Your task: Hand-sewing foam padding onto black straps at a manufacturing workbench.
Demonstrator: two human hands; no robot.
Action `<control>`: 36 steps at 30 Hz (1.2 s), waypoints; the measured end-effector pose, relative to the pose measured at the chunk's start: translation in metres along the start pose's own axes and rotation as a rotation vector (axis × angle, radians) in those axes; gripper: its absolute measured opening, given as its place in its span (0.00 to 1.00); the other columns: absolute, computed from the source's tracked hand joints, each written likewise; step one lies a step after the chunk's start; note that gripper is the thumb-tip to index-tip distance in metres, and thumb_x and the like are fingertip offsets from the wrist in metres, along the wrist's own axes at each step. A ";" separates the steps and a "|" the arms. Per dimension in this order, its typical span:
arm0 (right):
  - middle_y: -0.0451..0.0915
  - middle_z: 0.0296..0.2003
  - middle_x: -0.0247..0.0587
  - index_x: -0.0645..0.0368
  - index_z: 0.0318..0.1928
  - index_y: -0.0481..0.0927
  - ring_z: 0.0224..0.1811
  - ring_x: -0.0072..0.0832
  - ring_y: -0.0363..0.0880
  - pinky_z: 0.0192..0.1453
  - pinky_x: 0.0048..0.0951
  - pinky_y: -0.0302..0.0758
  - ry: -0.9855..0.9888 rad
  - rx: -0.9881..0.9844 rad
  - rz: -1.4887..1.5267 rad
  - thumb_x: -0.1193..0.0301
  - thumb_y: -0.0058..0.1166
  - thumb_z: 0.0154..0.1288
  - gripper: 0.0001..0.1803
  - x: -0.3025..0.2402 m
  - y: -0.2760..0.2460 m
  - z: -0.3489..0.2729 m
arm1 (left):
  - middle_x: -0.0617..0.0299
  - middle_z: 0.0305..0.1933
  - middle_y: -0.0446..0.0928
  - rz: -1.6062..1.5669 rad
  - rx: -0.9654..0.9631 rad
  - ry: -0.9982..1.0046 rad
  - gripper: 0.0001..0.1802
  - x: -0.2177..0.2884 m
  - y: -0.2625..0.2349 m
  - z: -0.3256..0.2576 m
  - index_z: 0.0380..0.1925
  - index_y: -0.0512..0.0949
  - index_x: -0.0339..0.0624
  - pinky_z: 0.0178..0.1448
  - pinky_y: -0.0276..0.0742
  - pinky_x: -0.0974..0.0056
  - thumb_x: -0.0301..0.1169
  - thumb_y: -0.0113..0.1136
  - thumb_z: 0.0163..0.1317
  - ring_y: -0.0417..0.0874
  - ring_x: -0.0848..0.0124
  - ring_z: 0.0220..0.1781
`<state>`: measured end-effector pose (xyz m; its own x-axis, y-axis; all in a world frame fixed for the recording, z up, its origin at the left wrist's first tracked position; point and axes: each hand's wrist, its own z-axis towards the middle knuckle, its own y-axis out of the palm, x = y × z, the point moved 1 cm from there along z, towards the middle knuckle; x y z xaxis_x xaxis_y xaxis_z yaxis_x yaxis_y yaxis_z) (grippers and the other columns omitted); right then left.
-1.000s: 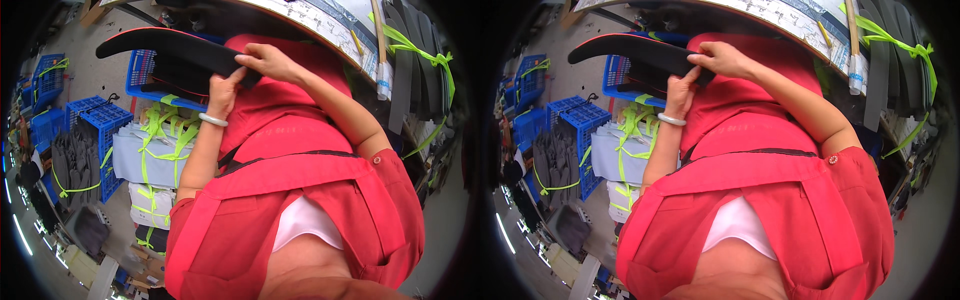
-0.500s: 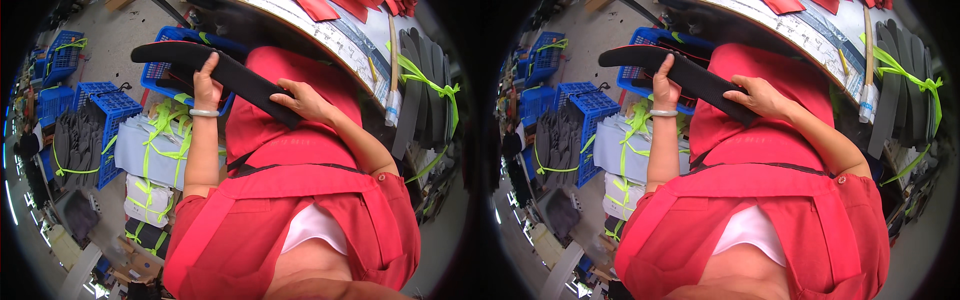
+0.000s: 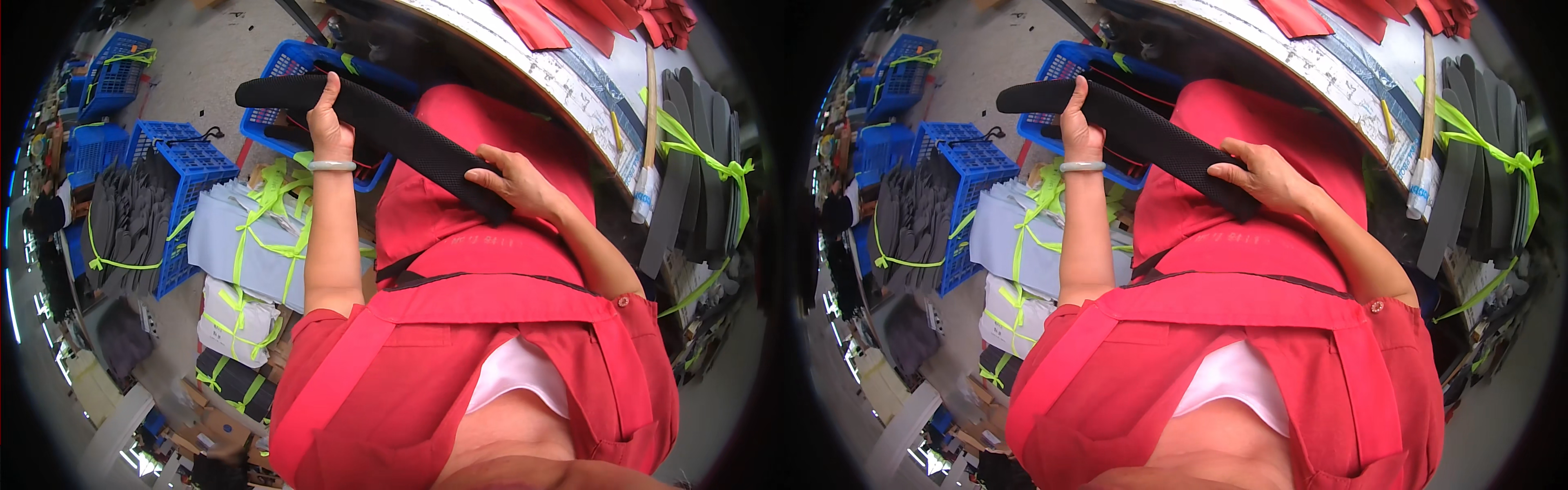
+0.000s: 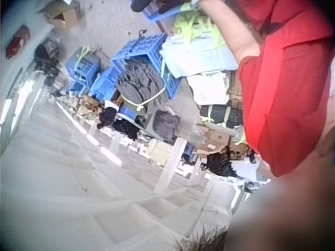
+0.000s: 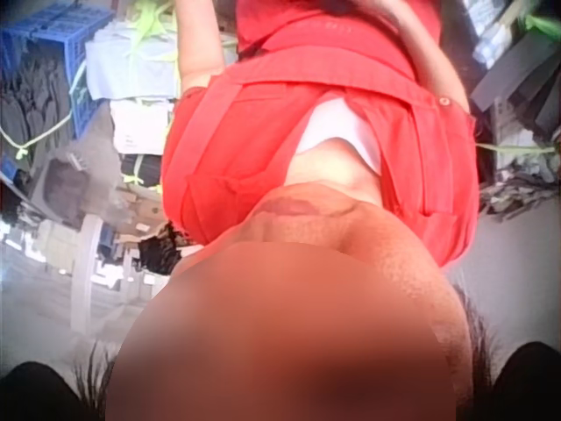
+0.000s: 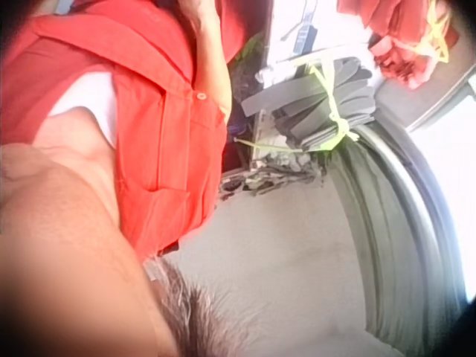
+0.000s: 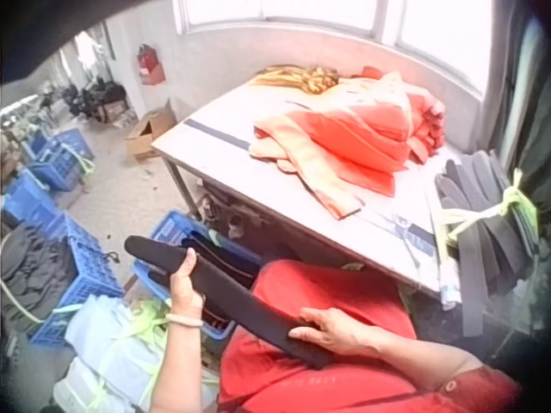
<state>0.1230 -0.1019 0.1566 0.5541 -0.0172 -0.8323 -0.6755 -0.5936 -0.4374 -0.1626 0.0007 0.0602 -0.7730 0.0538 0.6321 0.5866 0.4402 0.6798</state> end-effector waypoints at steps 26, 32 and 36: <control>0.73 0.19 0.36 0.66 0.33 0.77 0.22 0.21 0.72 0.28 0.28 0.71 -0.195 0.407 0.296 0.60 0.55 0.68 0.18 -0.003 -0.016 0.072 | 0.63 0.37 0.82 0.603 -0.651 -0.467 0.12 -0.028 0.068 -0.071 0.43 0.80 0.35 0.41 0.79 0.71 0.27 0.65 0.61 0.82 0.76 0.36; 0.73 0.25 0.30 0.63 0.39 0.76 0.28 0.14 0.69 0.32 0.22 0.70 -0.231 0.441 0.245 0.61 0.55 0.70 0.15 0.008 -0.021 0.075 | 0.66 0.35 0.82 0.862 -0.701 -0.454 0.10 -0.037 0.055 -0.090 0.41 0.81 0.36 0.39 0.77 0.73 0.28 0.66 0.60 0.80 0.79 0.33; 0.74 0.24 0.32 0.64 0.37 0.78 0.26 0.17 0.66 0.29 0.24 0.67 -0.155 0.399 0.227 0.63 0.56 0.69 0.14 -0.003 -0.011 0.063 | 0.66 0.31 0.81 0.800 -0.697 -0.410 0.11 -0.039 0.072 -0.095 0.37 0.82 0.36 0.38 0.75 0.73 0.30 0.69 0.57 0.79 0.80 0.31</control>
<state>0.0981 -0.0447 0.1430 0.3124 0.0270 -0.9496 -0.9217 -0.2332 -0.3098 -0.0670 -0.0551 0.1200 -0.0623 0.4408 0.8955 0.8550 -0.4394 0.2757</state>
